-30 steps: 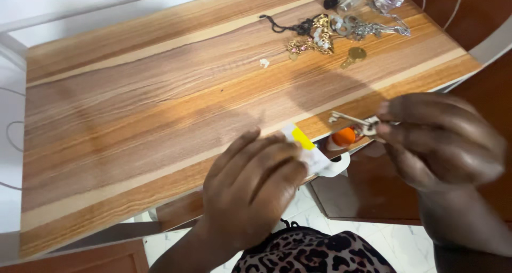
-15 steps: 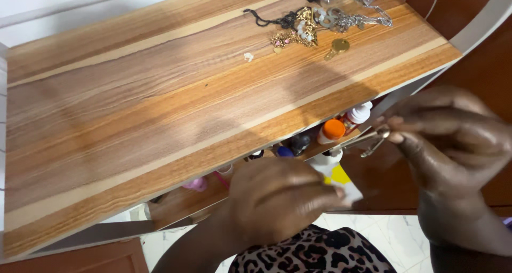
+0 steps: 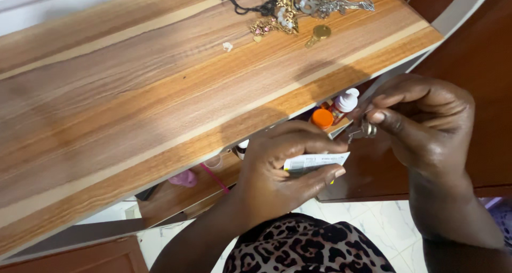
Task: The person moves between a bed and a small wooden shelf, picking up and placing down various personal items including a white bottle, headphones, a yellow card, a medicine box, and keys. The person arranges these items on the bed and shelf without using any tools.
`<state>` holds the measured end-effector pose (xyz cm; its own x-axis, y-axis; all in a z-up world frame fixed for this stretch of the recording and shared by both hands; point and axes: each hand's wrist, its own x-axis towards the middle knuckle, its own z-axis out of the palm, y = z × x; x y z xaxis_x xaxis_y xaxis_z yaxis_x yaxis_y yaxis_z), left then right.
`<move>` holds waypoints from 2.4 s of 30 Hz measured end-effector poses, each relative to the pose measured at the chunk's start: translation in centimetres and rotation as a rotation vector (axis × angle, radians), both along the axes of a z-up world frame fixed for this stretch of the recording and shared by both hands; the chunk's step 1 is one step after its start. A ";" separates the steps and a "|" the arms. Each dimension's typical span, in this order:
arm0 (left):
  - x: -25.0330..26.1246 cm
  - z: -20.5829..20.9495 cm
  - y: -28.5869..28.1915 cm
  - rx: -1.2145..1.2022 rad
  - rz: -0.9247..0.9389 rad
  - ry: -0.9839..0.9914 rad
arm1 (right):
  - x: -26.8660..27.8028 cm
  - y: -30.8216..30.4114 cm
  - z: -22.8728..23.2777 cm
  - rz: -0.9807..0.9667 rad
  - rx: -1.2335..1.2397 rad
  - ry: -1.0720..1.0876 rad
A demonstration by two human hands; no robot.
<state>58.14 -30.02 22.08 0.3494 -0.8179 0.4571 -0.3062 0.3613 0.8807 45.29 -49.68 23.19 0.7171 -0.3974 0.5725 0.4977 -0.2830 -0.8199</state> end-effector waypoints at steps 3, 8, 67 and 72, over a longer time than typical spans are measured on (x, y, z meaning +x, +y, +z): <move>-0.4 -0.2 -0.7 -0.043 -0.081 0.099 | 0.3 -1.4 -0.9 0.005 -0.061 -0.025; -0.8 -1.0 -1.3 -0.010 0.001 -0.009 | -0.5 -1.3 -1.7 0.038 -0.131 -0.040; -1.4 -1.8 0.6 -0.047 0.167 -0.061 | 3.8 -2.3 -1.8 -0.223 -0.263 -0.192; -2.9 -2.0 0.5 -0.015 0.243 -0.101 | 2.5 -1.9 -2.4 -0.203 -0.151 -0.129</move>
<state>55.27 -29.54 20.12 0.4870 -0.7083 0.5110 -0.4716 0.2792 0.8365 47.84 -51.63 20.76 0.5486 -0.4291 0.7176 0.5160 -0.5016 -0.6944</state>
